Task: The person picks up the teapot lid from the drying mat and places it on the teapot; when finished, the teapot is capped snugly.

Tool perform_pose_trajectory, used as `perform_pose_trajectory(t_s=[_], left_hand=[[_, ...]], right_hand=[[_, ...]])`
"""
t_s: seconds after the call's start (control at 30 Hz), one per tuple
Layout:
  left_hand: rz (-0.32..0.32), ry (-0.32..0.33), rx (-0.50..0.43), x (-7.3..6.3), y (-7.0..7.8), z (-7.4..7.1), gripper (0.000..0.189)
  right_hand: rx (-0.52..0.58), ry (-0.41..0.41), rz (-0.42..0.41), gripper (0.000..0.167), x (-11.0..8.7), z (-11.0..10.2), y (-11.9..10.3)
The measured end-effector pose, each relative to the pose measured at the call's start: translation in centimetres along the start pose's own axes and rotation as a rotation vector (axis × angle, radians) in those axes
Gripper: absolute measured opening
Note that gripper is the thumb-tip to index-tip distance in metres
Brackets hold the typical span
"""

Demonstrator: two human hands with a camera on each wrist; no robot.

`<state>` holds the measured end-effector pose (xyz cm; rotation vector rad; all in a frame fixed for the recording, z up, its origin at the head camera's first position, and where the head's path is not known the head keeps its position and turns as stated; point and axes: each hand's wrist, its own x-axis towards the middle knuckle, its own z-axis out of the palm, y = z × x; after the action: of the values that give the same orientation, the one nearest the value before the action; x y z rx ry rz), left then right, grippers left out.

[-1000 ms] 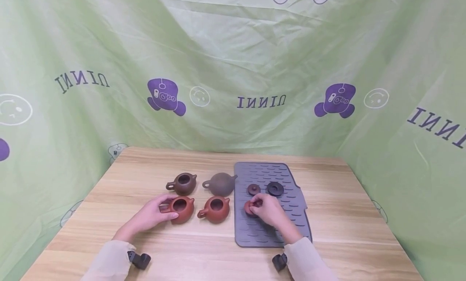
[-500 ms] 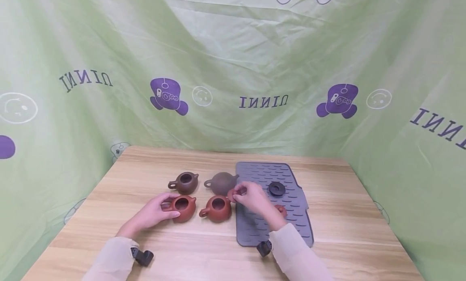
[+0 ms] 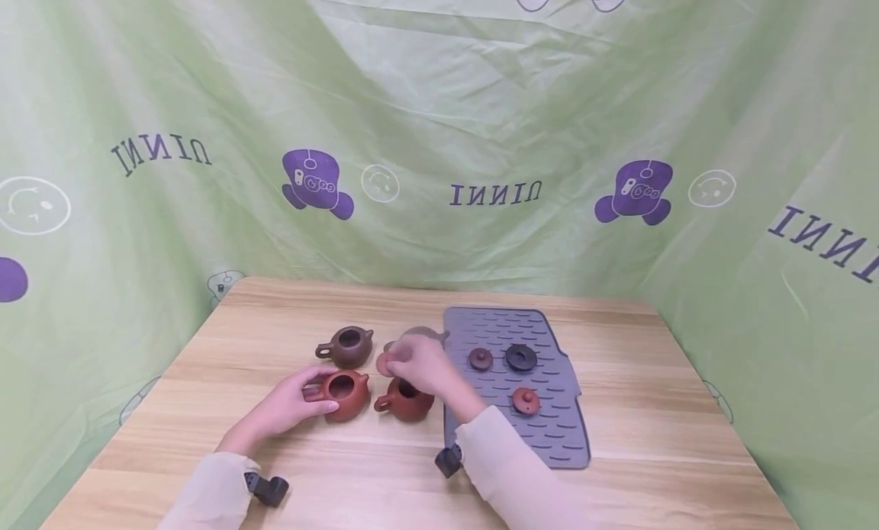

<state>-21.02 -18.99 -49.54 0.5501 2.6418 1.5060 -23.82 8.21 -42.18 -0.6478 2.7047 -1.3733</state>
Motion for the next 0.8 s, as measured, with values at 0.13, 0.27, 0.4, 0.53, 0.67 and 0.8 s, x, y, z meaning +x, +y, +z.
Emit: perform_pose_trajectory(t_s=[0.13,0.27,0.4,0.53,0.67,0.8], left_hand=[[0.012,-0.001,0.004,-0.1,0.1,0.1,0.054],[0.027,0.006,0.015,-0.2,0.2,0.1,0.054],[0.033,0.009,0.03,-0.2,0.1,0.1,0.055],[0.022,0.011,0.035,-0.2,0.0,0.2,0.056],[0.006,0.017,0.027,-0.2,-0.1,0.2,0.057],[0.01,0.025,0.024,-0.2,-0.1,0.2,0.058]], right_hand=[[0.0,-0.008,-0.026,0.011,0.7,1.5,-0.8],[-0.016,-0.021,-0.018,0.01,1.1,2.8,-1.3],[-0.028,-0.034,0.003,0.008,1.5,3.8,-1.4],[-0.047,-0.029,0.003,0.008,1.8,4.7,-1.5],[-0.055,-0.027,0.0,0.008,1.9,5.5,-1.8],[-0.048,-0.043,0.006,0.008,1.9,6.3,-2.2]])
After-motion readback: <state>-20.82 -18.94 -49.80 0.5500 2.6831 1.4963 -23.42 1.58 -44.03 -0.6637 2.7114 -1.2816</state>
